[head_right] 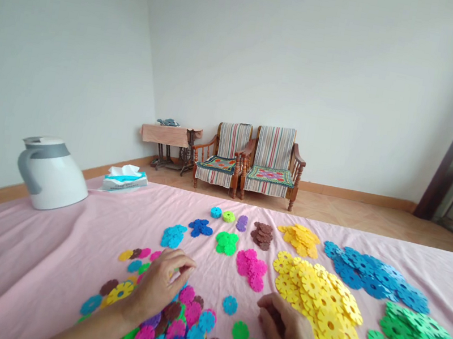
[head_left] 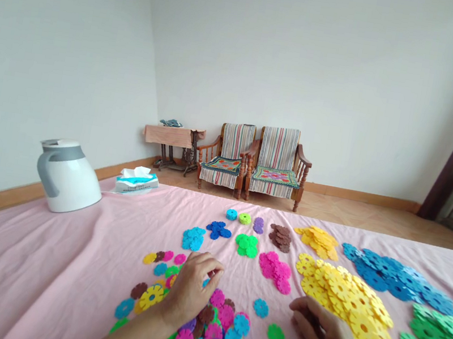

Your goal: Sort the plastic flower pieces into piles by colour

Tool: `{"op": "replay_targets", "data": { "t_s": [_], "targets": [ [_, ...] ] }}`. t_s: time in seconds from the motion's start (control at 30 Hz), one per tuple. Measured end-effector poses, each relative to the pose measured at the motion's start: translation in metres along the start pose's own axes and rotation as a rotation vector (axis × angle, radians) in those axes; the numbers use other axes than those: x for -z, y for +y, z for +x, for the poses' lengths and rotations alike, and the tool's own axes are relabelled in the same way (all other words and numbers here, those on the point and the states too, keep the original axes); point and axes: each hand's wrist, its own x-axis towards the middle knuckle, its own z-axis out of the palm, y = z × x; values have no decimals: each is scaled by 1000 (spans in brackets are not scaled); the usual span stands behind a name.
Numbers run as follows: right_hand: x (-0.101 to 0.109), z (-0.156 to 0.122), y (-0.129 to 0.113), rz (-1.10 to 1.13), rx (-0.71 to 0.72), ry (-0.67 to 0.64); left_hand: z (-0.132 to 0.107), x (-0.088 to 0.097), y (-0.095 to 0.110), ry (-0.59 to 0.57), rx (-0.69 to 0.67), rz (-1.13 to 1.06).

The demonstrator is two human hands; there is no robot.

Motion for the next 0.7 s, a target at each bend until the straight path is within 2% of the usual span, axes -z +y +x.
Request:
{"op": "replay_targets", "data": {
  "t_s": [0.17,0.27,0.33,0.4,0.57,0.7],
  "targets": [
    [0,0,2,-37,19,13,6,-1,18,-115,-12,-18],
    [-2,-1,4,-42,19,20,13,-10,35,-275,-85,-39],
    [-2,0,5,-40,21,-21,17,-18,45,-382,-130,-34],
    [0,0,7,-45,26,-58,20,-26,52,-441,-150,-5],
    [1,1,11,-71,35,-81,23,-37,59,-447,-139,-48],
    [1,0,10,-83,35,-70,27,-33,47,-427,66,-234]
  ]
}}
